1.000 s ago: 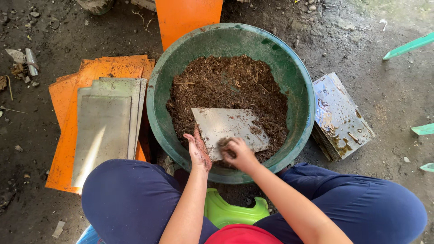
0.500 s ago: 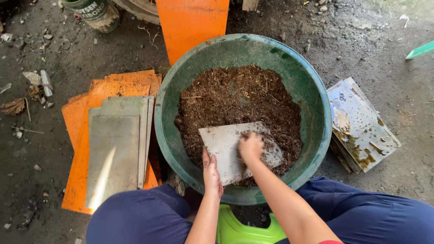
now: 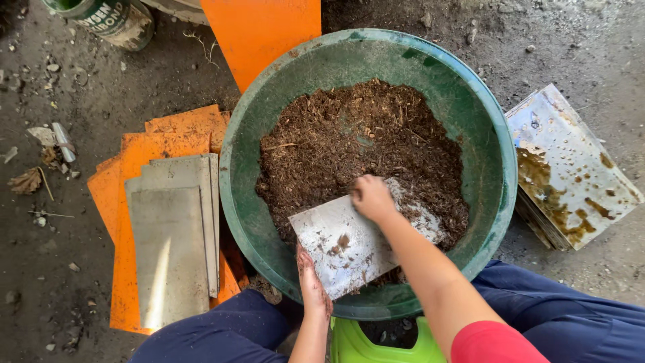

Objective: The person sits on a low stool and repeatedly scrubs rectangular metal sheets with soil from a green basin, flipping each sheet to clean both sides. The cleaned sheets are stacked to the right of the basin.

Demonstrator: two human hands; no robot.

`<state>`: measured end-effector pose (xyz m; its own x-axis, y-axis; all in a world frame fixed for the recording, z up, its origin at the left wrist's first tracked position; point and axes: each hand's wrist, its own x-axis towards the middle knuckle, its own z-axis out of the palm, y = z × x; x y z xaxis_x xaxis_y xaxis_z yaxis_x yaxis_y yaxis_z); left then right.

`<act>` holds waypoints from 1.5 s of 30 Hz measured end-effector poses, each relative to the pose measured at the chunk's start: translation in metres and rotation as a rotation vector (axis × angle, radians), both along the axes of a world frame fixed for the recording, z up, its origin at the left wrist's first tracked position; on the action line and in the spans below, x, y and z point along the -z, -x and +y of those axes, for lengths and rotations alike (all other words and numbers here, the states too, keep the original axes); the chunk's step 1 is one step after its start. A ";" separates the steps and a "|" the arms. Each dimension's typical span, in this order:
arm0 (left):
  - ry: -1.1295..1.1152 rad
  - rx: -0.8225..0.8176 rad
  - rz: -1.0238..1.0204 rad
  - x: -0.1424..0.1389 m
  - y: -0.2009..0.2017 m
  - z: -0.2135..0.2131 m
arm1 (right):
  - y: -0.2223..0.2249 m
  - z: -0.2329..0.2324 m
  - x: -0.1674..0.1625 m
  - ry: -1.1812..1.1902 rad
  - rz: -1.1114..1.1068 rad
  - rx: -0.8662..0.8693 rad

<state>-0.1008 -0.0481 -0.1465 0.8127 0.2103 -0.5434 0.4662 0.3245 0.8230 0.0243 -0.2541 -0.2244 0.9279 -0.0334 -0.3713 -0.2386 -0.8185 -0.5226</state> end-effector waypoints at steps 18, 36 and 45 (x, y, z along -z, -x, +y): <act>0.262 0.062 -0.109 -0.047 -0.024 -0.022 | 0.126 0.056 -0.058 -0.134 -0.251 0.255; 0.119 0.424 -0.051 -0.081 -0.041 -0.047 | 0.161 -0.052 -0.090 0.262 -0.149 -0.093; -0.730 0.808 -0.285 -0.123 -0.034 -0.023 | 0.092 -0.094 -0.190 0.325 -0.233 -0.492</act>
<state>-0.0668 -0.0706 -0.0237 0.9292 -0.2428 -0.2787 0.0863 -0.5907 0.8023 -0.0679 -0.3485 -0.0344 0.9188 0.3401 -0.2003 0.2956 -0.9292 -0.2218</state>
